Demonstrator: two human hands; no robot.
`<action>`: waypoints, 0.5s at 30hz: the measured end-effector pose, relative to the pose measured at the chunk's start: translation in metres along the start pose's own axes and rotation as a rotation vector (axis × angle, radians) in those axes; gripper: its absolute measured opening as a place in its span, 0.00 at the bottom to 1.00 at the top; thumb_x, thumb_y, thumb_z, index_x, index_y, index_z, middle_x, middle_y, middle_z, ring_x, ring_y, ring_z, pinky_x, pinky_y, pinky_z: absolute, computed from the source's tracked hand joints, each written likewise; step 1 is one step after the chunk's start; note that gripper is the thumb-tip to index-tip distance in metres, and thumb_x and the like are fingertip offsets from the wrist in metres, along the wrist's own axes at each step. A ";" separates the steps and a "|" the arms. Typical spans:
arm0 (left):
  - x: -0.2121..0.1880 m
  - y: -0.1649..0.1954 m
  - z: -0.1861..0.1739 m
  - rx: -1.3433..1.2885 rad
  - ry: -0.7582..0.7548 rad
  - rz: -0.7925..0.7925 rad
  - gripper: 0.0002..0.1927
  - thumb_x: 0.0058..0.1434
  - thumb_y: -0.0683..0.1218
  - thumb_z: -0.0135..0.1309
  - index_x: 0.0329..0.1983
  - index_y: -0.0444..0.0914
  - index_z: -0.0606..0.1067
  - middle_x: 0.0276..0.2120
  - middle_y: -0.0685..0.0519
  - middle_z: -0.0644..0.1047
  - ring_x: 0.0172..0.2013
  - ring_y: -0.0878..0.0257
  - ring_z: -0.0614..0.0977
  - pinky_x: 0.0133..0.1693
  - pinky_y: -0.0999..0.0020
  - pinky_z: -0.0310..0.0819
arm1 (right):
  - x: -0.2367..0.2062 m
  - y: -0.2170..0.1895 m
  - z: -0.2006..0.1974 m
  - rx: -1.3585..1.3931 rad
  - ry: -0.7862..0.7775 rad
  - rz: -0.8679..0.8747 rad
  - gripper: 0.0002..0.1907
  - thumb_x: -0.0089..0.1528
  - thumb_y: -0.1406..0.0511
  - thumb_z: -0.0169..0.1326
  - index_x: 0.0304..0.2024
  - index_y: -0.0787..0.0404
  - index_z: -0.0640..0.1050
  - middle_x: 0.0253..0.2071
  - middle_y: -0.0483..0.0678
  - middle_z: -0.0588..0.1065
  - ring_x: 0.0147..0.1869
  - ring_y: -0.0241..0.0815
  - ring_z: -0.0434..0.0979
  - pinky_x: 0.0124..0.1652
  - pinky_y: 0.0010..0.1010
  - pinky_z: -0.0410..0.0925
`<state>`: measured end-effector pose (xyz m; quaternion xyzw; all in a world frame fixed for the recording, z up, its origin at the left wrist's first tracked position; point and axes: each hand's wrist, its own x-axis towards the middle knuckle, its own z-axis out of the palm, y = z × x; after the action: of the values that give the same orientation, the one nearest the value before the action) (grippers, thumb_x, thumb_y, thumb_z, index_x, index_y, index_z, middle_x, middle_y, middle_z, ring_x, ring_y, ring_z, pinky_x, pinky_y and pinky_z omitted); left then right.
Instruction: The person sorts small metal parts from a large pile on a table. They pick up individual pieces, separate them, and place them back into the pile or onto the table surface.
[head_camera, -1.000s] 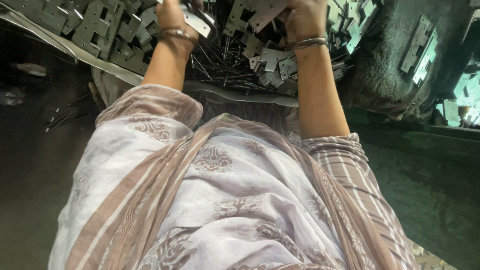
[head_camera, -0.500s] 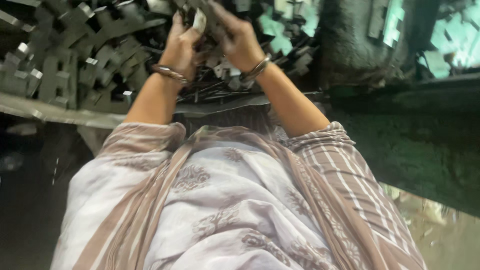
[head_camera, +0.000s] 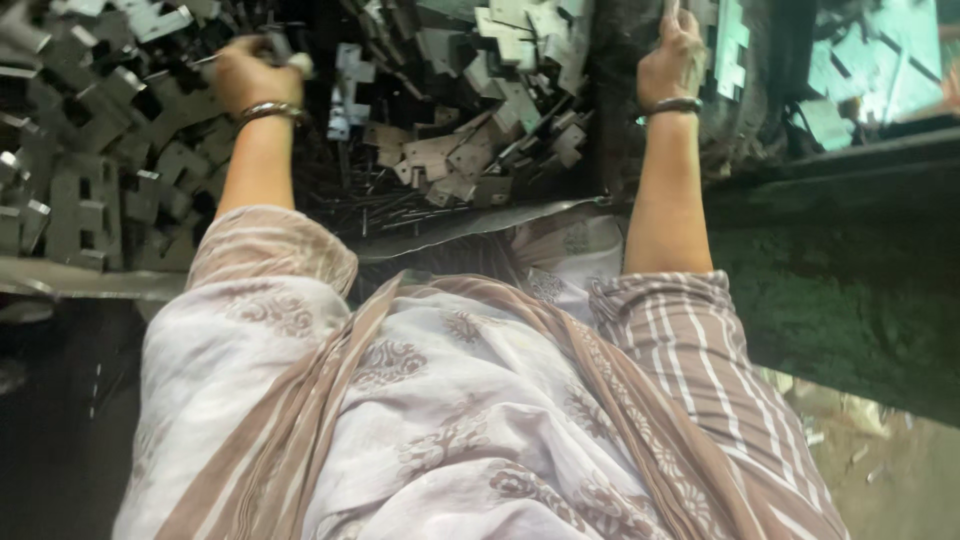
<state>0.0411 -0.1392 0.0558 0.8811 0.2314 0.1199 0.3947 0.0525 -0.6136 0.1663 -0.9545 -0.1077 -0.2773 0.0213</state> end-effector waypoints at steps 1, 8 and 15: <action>-0.001 0.003 -0.003 -0.013 0.014 0.073 0.21 0.38 0.52 0.75 0.34 0.39 0.85 0.32 0.48 0.84 0.34 0.53 0.86 0.39 0.58 0.80 | 0.003 -0.010 -0.002 0.096 0.026 -0.024 0.17 0.65 0.76 0.49 0.56 0.67 0.79 0.51 0.63 0.79 0.48 0.62 0.81 0.45 0.47 0.77; -0.032 0.001 -0.042 -0.136 0.213 0.666 0.09 0.51 0.42 0.71 0.36 0.39 0.86 0.32 0.49 0.85 0.31 0.56 0.87 0.36 0.63 0.82 | -0.011 -0.172 0.011 0.301 -0.161 -0.473 0.22 0.67 0.73 0.59 0.64 0.61 0.76 0.60 0.59 0.76 0.59 0.55 0.77 0.57 0.44 0.70; -0.037 -0.067 -0.096 -1.499 0.055 -0.270 0.05 0.63 0.43 0.67 0.37 0.39 0.82 0.28 0.52 0.81 0.27 0.58 0.79 0.30 0.63 0.71 | 0.002 -0.241 0.021 0.033 -0.311 -0.478 0.44 0.63 0.54 0.68 0.74 0.62 0.63 0.69 0.65 0.63 0.72 0.68 0.57 0.68 0.62 0.48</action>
<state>-0.0494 -0.0576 0.0676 0.3381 0.2034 0.2176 0.8927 0.0129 -0.3763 0.1445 -0.9326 -0.3361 -0.1229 -0.0462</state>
